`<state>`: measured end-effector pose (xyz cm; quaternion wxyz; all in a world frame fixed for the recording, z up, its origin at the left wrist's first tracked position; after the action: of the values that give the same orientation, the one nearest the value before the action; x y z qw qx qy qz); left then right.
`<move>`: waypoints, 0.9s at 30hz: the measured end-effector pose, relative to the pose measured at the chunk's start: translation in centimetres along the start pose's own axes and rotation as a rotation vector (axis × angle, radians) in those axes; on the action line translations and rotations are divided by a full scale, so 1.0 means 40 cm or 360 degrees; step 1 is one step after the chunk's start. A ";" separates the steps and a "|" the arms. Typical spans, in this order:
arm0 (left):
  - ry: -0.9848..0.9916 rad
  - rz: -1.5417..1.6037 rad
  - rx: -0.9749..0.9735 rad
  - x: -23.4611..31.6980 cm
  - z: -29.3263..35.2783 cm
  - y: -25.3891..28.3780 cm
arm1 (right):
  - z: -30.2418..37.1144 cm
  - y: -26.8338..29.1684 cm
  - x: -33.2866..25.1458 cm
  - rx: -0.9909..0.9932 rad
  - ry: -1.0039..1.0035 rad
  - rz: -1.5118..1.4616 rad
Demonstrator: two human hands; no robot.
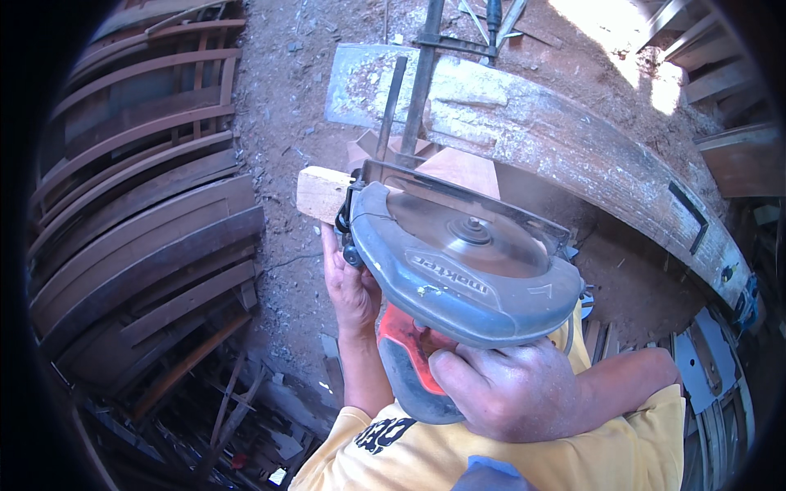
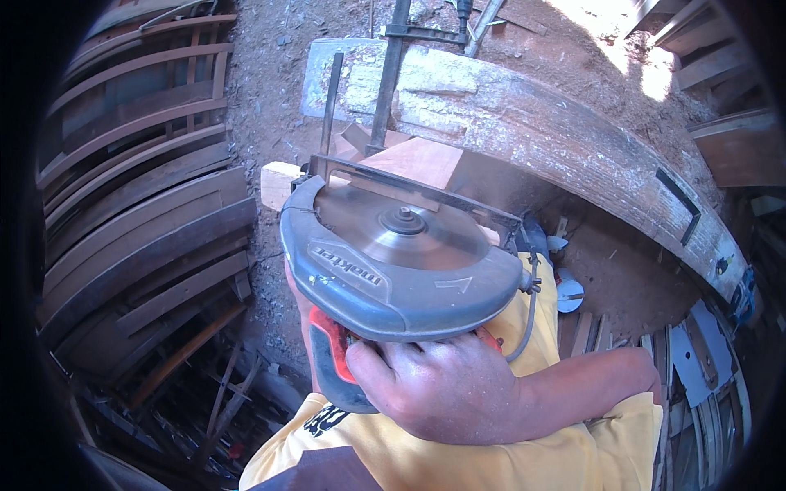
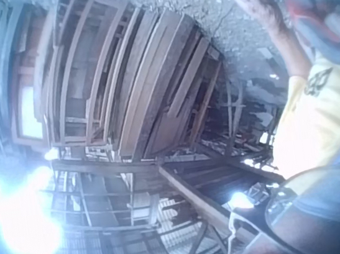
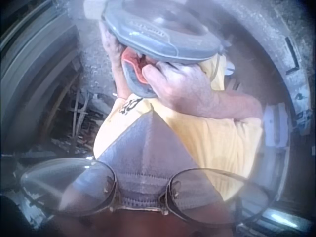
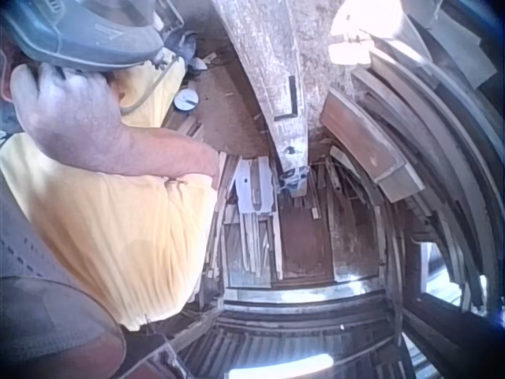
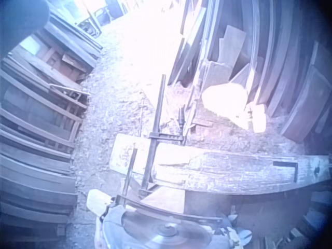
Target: The person measures a piece of wood and the circular saw blade using a metal ruler, cuts the wood with the circular saw, and clamps the wood to the workbench with a clamp.
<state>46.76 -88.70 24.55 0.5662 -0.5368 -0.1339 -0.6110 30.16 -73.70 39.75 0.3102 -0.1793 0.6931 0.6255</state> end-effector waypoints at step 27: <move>-0.0010 -0.0012 -0.0081 0.026 -0.033 0.014 | -0.043 -0.018 -0.021 0.0017 0.0001 -0.0015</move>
<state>46.78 -90.47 24.61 0.5497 -0.5523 -0.1221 -0.6147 30.87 -75.60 39.79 0.3139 -0.1812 0.6957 0.6202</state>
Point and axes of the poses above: each hand's wrist, its own z-axis away from the middle knuckle, its own y-axis out of the back of the hand, x = y × z, the point moved 8 cm from there along -z, towards the middle knuckle, and after that the axes turned 15 degrees about z, right-handed, at the moved point
